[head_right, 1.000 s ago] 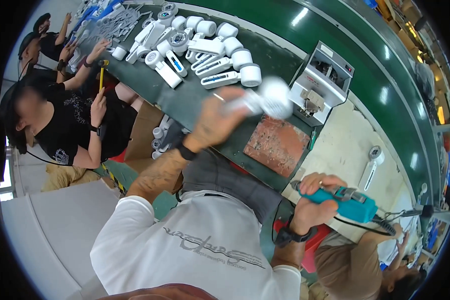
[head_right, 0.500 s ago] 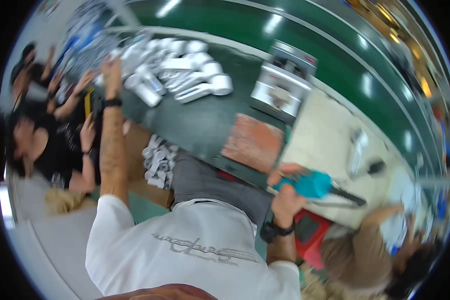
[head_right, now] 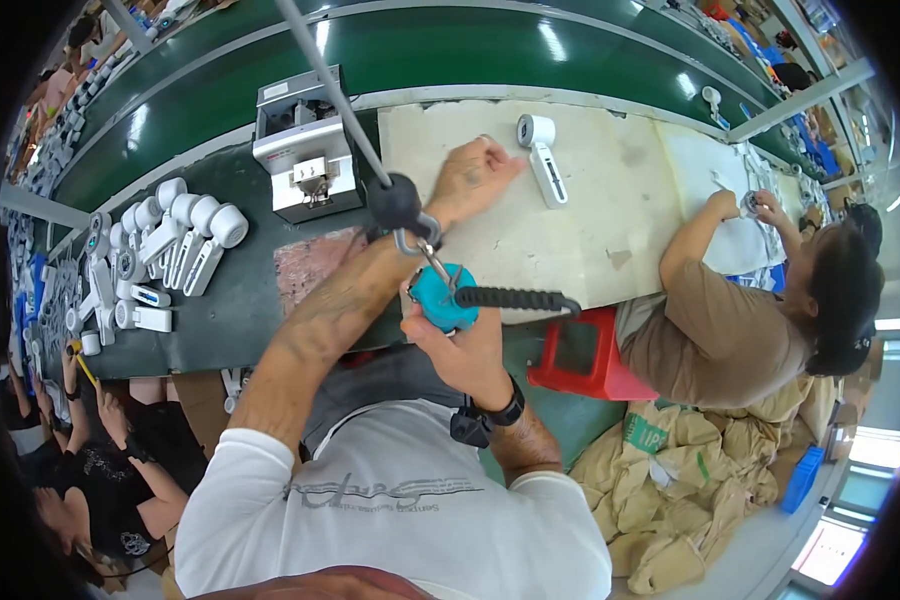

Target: Assemble small white electronic hand-held devices using an electric screwdriver on a factory production line.

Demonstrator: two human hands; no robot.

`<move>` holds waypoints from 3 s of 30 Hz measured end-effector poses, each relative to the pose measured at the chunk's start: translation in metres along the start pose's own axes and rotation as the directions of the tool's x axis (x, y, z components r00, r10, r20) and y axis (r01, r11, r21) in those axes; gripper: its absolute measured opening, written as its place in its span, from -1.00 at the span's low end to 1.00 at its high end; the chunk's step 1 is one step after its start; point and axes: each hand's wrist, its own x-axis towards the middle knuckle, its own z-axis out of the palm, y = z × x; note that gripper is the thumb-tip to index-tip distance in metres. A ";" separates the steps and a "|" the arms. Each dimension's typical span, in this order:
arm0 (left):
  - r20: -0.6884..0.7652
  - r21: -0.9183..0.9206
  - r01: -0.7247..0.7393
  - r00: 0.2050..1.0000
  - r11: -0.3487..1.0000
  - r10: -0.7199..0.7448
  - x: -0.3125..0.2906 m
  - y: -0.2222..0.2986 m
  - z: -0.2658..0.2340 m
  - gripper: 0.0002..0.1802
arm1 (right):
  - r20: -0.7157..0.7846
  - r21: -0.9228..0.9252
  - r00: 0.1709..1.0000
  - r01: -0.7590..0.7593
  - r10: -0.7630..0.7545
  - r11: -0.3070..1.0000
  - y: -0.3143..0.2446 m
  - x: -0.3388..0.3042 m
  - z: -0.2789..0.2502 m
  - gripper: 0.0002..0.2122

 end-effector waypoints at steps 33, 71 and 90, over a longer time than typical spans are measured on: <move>0.064 0.433 -0.177 0.984 0.884 0.166 -0.158 -0.006 -0.226 -0.62 | -0.031 0.273 0.926 0.370 -0.376 0.888 0.018 0.140 0.103 -0.55; 0.123 0.477 -0.170 0.984 0.862 0.125 -0.165 -0.011 -0.233 -0.54 | 0.041 0.110 0.963 0.261 -0.267 0.959 0.051 0.139 0.095 -0.69; 0.139 0.513 -0.202 0.979 0.834 0.152 -0.165 -0.011 -0.232 -0.58 | 0.041 0.038 0.984 0.171 -0.173 0.985 0.038 0.146 0.108 -0.65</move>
